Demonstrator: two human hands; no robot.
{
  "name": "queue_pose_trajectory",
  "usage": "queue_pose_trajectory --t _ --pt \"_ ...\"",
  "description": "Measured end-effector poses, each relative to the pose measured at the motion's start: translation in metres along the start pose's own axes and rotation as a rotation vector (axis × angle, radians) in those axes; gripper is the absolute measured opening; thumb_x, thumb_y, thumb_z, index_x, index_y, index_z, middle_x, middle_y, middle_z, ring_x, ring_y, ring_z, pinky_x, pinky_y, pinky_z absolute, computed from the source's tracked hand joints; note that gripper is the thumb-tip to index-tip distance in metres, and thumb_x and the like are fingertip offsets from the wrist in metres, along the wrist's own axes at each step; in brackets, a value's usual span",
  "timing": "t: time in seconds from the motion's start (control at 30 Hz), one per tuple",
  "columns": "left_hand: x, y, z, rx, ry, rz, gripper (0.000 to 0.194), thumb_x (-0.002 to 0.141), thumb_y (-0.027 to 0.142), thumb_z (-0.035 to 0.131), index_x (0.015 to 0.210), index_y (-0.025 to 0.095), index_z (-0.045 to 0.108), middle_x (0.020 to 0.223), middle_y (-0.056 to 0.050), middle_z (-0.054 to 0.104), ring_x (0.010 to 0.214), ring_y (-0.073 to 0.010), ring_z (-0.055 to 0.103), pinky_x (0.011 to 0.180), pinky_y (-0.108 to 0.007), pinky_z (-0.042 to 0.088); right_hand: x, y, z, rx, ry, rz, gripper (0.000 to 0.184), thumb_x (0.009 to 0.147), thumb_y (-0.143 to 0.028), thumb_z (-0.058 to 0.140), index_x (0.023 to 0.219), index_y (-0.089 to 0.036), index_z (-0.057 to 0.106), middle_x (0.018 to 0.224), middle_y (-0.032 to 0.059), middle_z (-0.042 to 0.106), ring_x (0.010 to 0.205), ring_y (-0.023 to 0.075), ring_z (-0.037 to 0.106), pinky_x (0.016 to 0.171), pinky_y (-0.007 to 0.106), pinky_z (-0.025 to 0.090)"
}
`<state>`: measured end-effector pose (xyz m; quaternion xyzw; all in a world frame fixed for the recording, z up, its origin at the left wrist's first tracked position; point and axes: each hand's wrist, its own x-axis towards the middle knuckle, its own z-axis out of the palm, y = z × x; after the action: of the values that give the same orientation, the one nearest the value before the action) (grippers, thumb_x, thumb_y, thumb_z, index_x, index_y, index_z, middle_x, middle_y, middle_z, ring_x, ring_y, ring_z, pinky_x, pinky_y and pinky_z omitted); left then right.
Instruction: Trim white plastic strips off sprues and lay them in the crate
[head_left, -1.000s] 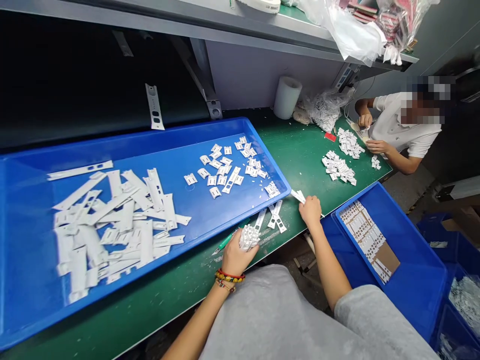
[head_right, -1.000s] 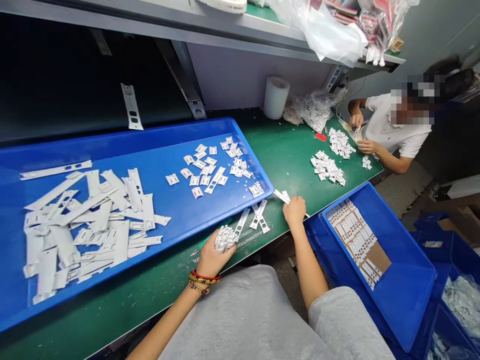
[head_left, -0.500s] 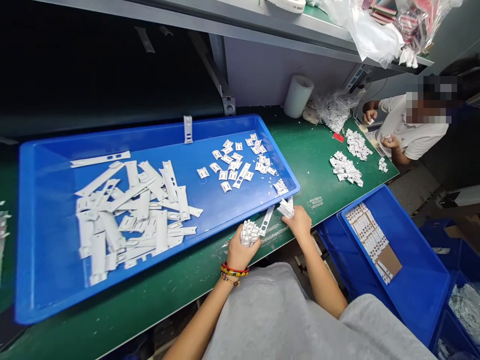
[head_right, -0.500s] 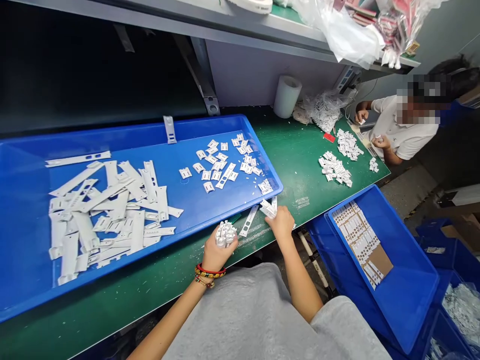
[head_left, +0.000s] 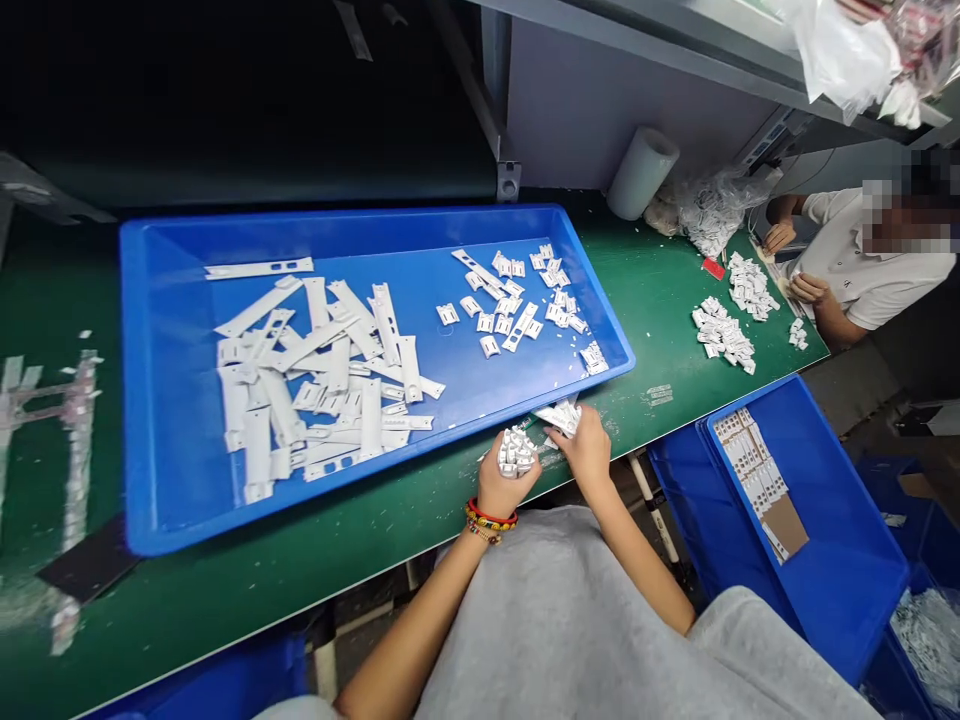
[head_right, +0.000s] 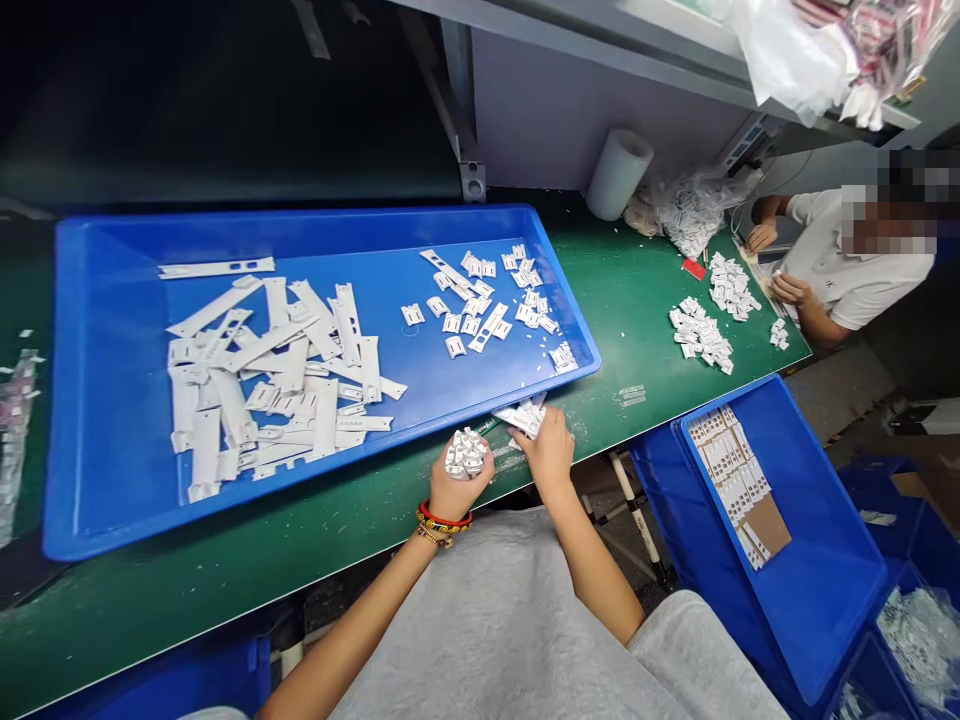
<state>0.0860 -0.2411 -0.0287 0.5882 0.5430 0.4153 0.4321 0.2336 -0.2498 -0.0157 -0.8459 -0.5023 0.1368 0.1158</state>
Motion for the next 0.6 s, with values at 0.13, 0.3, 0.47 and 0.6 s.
queue_pose_trajectory --t 0.13,0.3,0.47,0.6 --pt "-0.001 -0.002 0.0 -0.019 0.009 -0.015 0.021 0.07 0.037 0.059 0.081 0.021 0.054 0.067 -0.003 0.069 0.059 -0.0196 0.067 0.061 -0.032 0.057 0.009 -0.006 -0.007 -0.092 -0.061 0.045 0.036 0.079 -0.034 0.067 0.107 -0.015 0.055 0.107 0.0141 0.064 0.1 0.028 0.062 0.079 0.032 0.047" --pt "-0.001 -0.002 -0.002 -0.045 0.01 -0.017 0.02 0.071 0.04 0.061 0.077 0.022 0.054 0.067 -0.002 0.068 0.061 -0.019 0.067 0.063 -0.032 0.057 0.002 0.008 -0.021 -0.102 -0.102 0.018 0.018 0.081 -0.025 0.06 0.097 -0.018 0.057 0.097 0.0104 0.066 0.093 0.0255 0.063 0.075 0.03 0.045" --pt "-0.001 0.001 -0.006 -0.073 0.012 -0.021 0.023 0.072 0.044 0.061 0.078 0.023 0.053 0.07 -0.003 0.069 0.064 -0.0197 0.068 0.067 -0.033 0.058 -0.011 0.026 -0.034 0.368 -0.139 -0.168 0.016 0.077 -0.028 0.055 0.09 -0.022 0.047 0.082 0.0012 0.062 0.072 0.0174 0.059 0.069 0.027 0.046" --pt "-0.001 0.002 -0.007 -0.134 -0.054 -0.017 0.024 0.073 0.045 0.062 0.08 0.024 0.051 0.073 -0.002 0.068 0.067 -0.0192 0.067 0.069 -0.033 0.058 -0.014 0.023 -0.028 0.634 0.026 -0.131 0.013 0.082 -0.028 0.045 0.094 -0.024 0.043 0.089 0.0038 0.061 0.085 0.0181 0.061 0.082 0.031 0.05"
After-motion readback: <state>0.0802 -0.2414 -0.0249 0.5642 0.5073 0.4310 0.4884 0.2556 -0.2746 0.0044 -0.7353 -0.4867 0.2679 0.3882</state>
